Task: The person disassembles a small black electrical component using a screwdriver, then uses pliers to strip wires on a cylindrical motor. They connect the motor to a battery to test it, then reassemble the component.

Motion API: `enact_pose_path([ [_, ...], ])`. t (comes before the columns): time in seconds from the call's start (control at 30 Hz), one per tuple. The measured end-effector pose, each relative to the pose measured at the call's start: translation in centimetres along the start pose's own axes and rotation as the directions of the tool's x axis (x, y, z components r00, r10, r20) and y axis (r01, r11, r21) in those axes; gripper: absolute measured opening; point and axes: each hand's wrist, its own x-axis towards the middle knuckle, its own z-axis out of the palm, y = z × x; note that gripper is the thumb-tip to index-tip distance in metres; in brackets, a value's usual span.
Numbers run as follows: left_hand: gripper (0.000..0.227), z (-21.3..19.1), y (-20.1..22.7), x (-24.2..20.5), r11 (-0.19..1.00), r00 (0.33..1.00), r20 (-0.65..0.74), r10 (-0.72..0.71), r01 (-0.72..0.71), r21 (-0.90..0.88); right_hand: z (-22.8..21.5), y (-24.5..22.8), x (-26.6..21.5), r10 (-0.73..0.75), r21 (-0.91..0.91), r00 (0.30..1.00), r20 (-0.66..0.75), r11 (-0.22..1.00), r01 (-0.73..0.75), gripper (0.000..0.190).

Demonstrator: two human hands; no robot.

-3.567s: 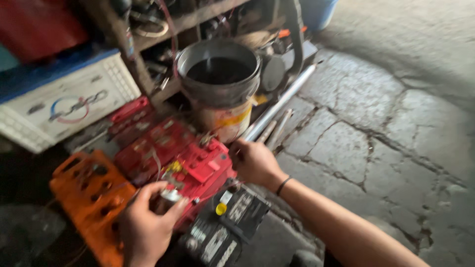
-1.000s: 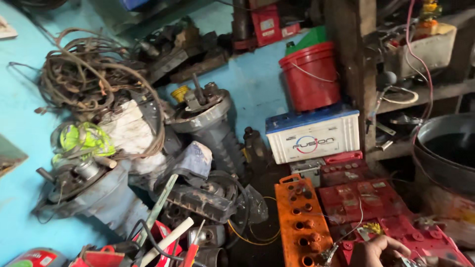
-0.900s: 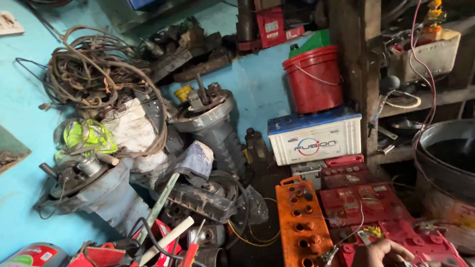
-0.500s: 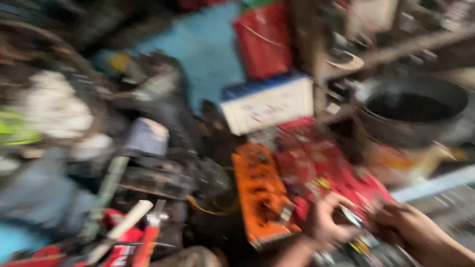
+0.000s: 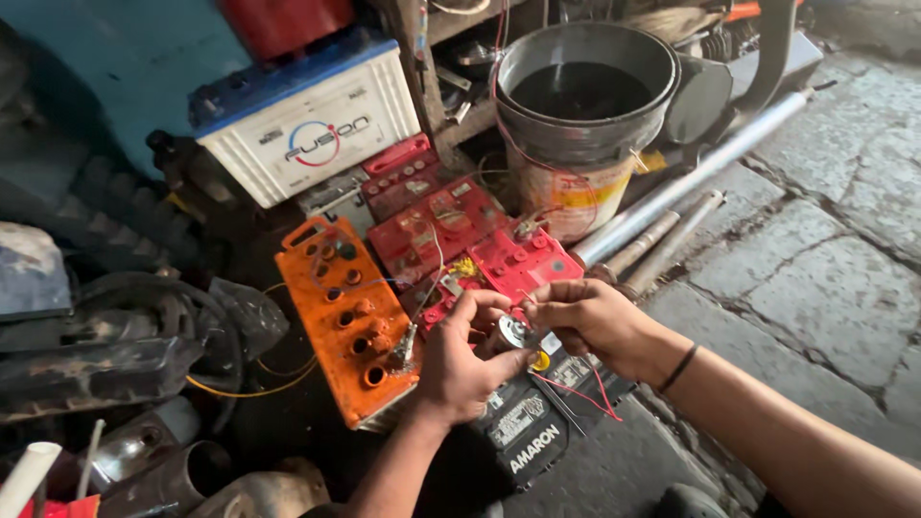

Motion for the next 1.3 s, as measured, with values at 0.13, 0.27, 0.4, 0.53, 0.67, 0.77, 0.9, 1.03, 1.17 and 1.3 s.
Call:
enact_pose_path([
  [0.13,0.059,0.03,0.16,0.08,1.0,1.0,0.011,-0.017,0.017,-0.015,0.04,0.12,0.24,0.001,0.01,1.0,-0.01,1.0,-0.001,0.011],
  [0.27,0.058,0.07,0.26,-0.03,1.0,1.0,0.017,-0.025,0.025,-0.015,-0.06,0.02,0.0,0.004,0.012,1.0,0.012,1.0,-0.005,0.01],
  [0.4,0.056,0.0,0.37,0.12,1.0,1.0,0.016,-0.026,0.026,-0.006,-0.11,-0.01,-0.09,-0.001,0.023,1.0,0.009,1.0,0.001,0.01],
  [0.53,0.055,-0.16,0.53,0.16,1.0,1.0,0.014,0.008,-0.009,0.022,-0.12,0.05,-0.04,-0.004,0.017,1.0,-0.015,1.0,0.004,0.01],
  [0.67,0.052,-0.16,0.64,-0.01,0.999,0.999,0.019,-0.033,0.033,-0.022,-0.1,0.06,-0.15,0.002,0.014,1.0,0.006,1.0,-0.002,0.011],
  [0.77,0.053,-0.25,0.74,0.03,0.999,1.0,0.012,-0.007,0.006,0.046,0.03,0.03,-0.21,0.005,0.012,1.0,-0.007,1.0,-0.005,0.011],
  [0.9,0.054,-0.23,0.79,0.07,0.999,1.0,0.007,-0.001,0.001,0.035,0.1,-0.08,-0.34,0.005,0.019,1.0,-0.013,1.0,-0.005,0.011],
  [1.03,0.052,-0.29,0.76,0.1,0.999,1.0,0.015,-0.005,0.004,0.036,0.12,-0.11,-0.23,0.009,0.013,1.0,-0.016,1.0,-0.009,0.011],
  [1.17,0.051,-0.33,0.9,0.01,1.0,1.0,0.026,-0.012,0.012,0.025,0.24,-0.11,-0.32,-0.005,-0.007,0.999,-0.039,1.0,0.005,0.011],
  [1.3,0.052,-0.28,0.94,0.05,1.0,0.999,0.028,-0.022,0.023,-0.015,0.3,-0.39,-0.5,0.026,-0.014,1.0,-0.005,1.0,-0.026,0.011],
])
